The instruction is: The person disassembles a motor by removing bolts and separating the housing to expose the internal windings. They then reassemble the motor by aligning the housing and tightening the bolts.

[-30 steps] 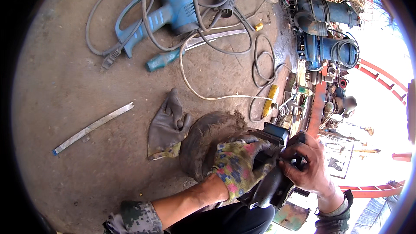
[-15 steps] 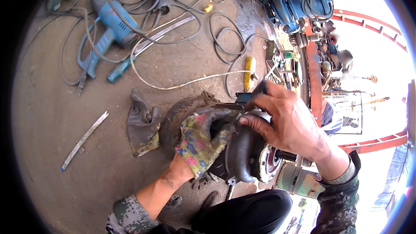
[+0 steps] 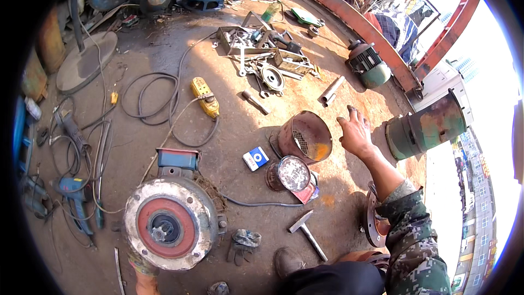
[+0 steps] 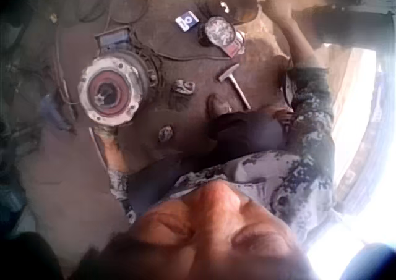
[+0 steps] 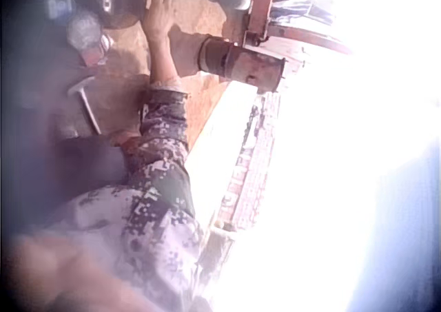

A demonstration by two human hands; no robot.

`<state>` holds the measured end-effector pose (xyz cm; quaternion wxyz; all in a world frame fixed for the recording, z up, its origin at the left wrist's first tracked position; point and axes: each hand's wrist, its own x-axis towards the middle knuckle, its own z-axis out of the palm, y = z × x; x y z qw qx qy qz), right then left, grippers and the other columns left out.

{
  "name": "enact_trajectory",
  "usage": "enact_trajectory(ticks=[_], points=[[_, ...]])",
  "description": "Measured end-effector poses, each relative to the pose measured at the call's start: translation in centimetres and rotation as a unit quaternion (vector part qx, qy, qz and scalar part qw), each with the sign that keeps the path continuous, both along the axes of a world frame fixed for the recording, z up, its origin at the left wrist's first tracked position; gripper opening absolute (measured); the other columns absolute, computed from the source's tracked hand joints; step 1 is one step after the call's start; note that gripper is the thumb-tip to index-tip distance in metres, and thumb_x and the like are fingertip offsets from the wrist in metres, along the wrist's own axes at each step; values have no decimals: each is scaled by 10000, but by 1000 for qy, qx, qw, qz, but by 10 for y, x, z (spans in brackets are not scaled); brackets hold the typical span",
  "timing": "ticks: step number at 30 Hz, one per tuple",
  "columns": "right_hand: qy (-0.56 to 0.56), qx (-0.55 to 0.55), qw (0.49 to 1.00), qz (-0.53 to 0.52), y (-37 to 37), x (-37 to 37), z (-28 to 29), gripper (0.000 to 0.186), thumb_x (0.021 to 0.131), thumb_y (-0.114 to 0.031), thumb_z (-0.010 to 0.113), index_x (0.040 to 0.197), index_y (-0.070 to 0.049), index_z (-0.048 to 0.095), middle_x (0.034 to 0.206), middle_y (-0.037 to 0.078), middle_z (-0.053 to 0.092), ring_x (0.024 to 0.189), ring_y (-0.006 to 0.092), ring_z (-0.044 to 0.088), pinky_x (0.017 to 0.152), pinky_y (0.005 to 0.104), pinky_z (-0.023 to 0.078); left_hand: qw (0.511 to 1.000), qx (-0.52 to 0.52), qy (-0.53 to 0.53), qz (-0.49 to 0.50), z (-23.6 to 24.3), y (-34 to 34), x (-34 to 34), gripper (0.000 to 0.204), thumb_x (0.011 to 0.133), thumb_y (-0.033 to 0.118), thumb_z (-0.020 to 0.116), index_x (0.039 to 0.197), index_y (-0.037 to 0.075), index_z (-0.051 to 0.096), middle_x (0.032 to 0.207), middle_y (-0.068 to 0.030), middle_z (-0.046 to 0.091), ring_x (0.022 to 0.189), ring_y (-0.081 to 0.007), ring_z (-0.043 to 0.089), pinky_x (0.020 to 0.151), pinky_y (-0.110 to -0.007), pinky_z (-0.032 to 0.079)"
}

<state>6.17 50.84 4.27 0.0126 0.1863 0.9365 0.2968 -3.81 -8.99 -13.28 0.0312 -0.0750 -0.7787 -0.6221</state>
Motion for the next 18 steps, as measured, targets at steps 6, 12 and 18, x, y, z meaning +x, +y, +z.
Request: enact_trajectory(ticks=[6,12,18], points=[[82,-482,864,-122,89,-5,-107,408,866,-177,821,1231,-23,722,1108,177,779,1072,320,743,965,421,568,981,-190,-8,23,-21,-70,31,377,1098,323,531,1327,44,641,1259,-115,652,1102,-282,642,975,-401,510],[50,-487,869,-72,123,-35,-180,330,831,-78,706,1154,-84,771,1118,203,756,1085,373,717,989,441,563,740,-645,-45,-186,-37,-202,115,343,1089,293,570,1306,39,647,1238,-96,651,1047,-247,652,925,-368,546],[-29,-464,881,91,136,-52,-197,385,846,-113,679,1225,-124,741,1152,188,676,1138,386,662,978,459,560,927,-325,-142,-123,-23,-108,133,332,1100,269,553,1294,16,648,1233,-127,674,1055,-251,648,924,-405,554]])
